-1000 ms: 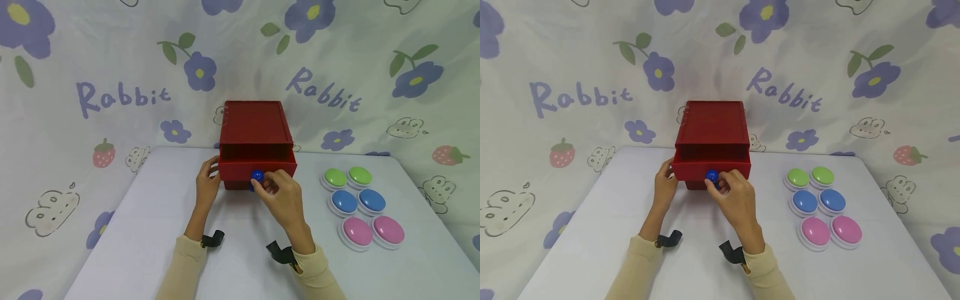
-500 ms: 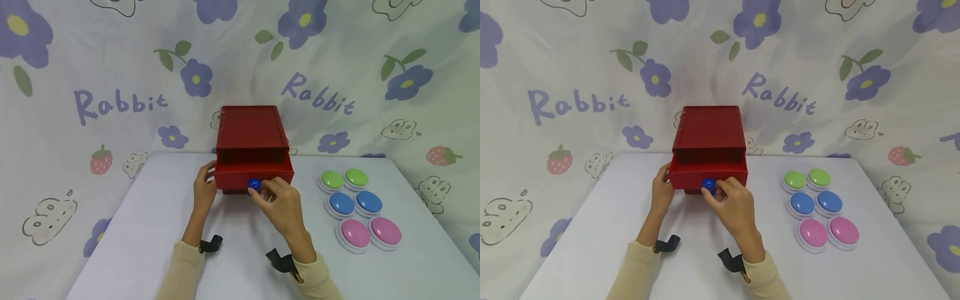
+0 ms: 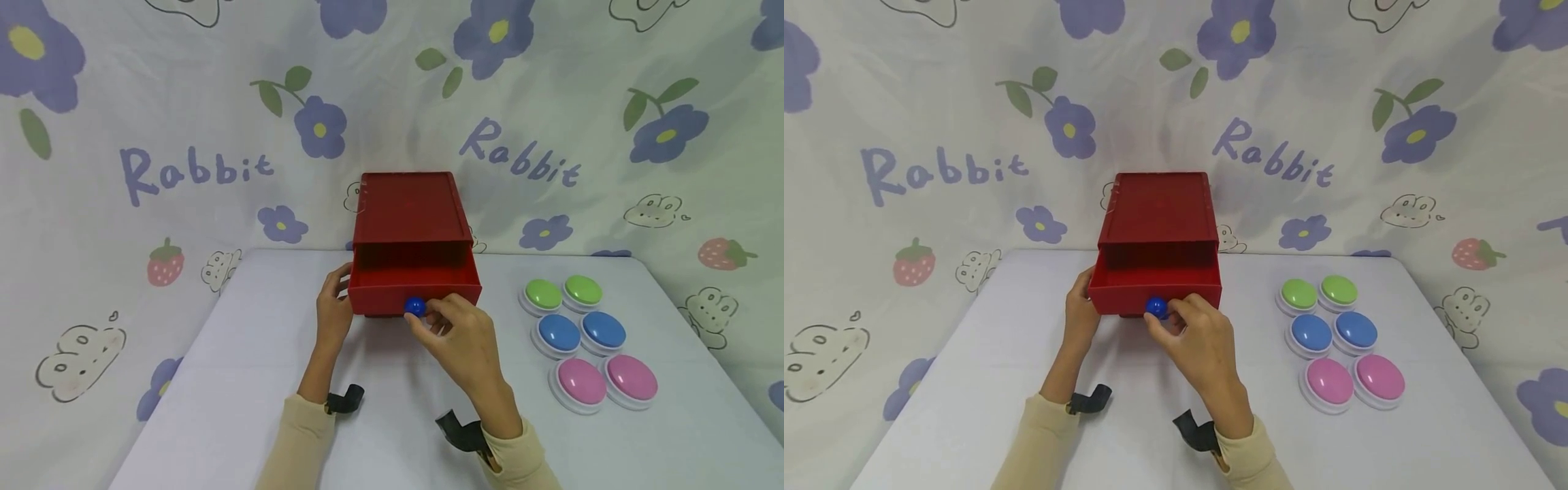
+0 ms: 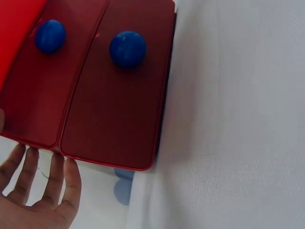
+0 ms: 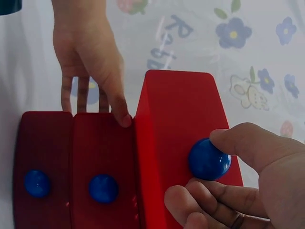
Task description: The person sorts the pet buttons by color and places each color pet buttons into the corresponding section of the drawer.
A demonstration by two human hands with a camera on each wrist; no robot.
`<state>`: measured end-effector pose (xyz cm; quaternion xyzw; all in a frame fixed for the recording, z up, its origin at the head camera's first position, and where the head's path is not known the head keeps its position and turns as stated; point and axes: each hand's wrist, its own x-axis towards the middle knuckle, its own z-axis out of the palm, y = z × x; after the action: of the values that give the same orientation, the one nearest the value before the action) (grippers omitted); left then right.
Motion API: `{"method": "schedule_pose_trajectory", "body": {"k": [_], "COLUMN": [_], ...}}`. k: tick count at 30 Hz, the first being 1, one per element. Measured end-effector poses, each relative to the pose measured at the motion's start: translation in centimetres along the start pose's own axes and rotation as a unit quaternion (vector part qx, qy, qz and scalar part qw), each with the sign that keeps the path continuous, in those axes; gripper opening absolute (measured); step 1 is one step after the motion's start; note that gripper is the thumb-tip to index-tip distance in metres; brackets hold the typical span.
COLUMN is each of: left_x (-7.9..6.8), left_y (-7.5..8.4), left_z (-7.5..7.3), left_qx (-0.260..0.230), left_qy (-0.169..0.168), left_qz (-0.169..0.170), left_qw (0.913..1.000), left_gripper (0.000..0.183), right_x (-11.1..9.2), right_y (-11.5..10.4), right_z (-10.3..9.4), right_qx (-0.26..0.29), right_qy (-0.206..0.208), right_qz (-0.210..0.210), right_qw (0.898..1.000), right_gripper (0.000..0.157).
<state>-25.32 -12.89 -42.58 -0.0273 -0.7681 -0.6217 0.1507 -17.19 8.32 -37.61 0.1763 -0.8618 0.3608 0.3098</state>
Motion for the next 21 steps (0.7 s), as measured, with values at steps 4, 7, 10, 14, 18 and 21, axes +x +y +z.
{"method": "schedule_pose_trajectory", "body": {"k": [4,7,10,14,18,21], "left_x": [0.7,1.0,1.1,0.7,-0.1,-0.6], "left_y": [-2.1,-3.0,-2.9,-2.0,0.1,1.2], "left_z": [0.2,0.3,0.3,0.2,0.1,-0.1], "left_qx": [0.002,-0.001,-0.007,-0.002,0.009,0.016], "left_qy": [0.008,0.011,0.008,0.002,-0.005,-0.007], "left_qz": [0.018,0.028,0.028,0.026,0.029,0.032], "left_qw": [0.9998,0.9995,0.9996,0.9997,0.9995,0.9993], "left_gripper": [0.042,0.041,0.041,0.044,0.045,0.044], "right_x": [-0.1,-0.2,-0.3,-0.4,-0.6,-0.8], "right_y": [-0.1,-0.2,-0.2,-0.3,-0.5,-0.7], "right_z": [-0.2,-0.3,-0.3,-0.4,-0.5,-0.7], "right_qx": [-0.002,-0.001,0.0,-0.001,0.0,0.001], "right_qy": [-0.004,-0.004,-0.006,-0.009,-0.012,-0.017], "right_qz": [0.002,-0.001,-0.004,0.0,0.007,0.011], "right_qw": [1.0,1.0,1.0,1.0,1.0,1.0], "right_gripper": [0.023,0.023,0.022,0.022,0.024,0.024]}}
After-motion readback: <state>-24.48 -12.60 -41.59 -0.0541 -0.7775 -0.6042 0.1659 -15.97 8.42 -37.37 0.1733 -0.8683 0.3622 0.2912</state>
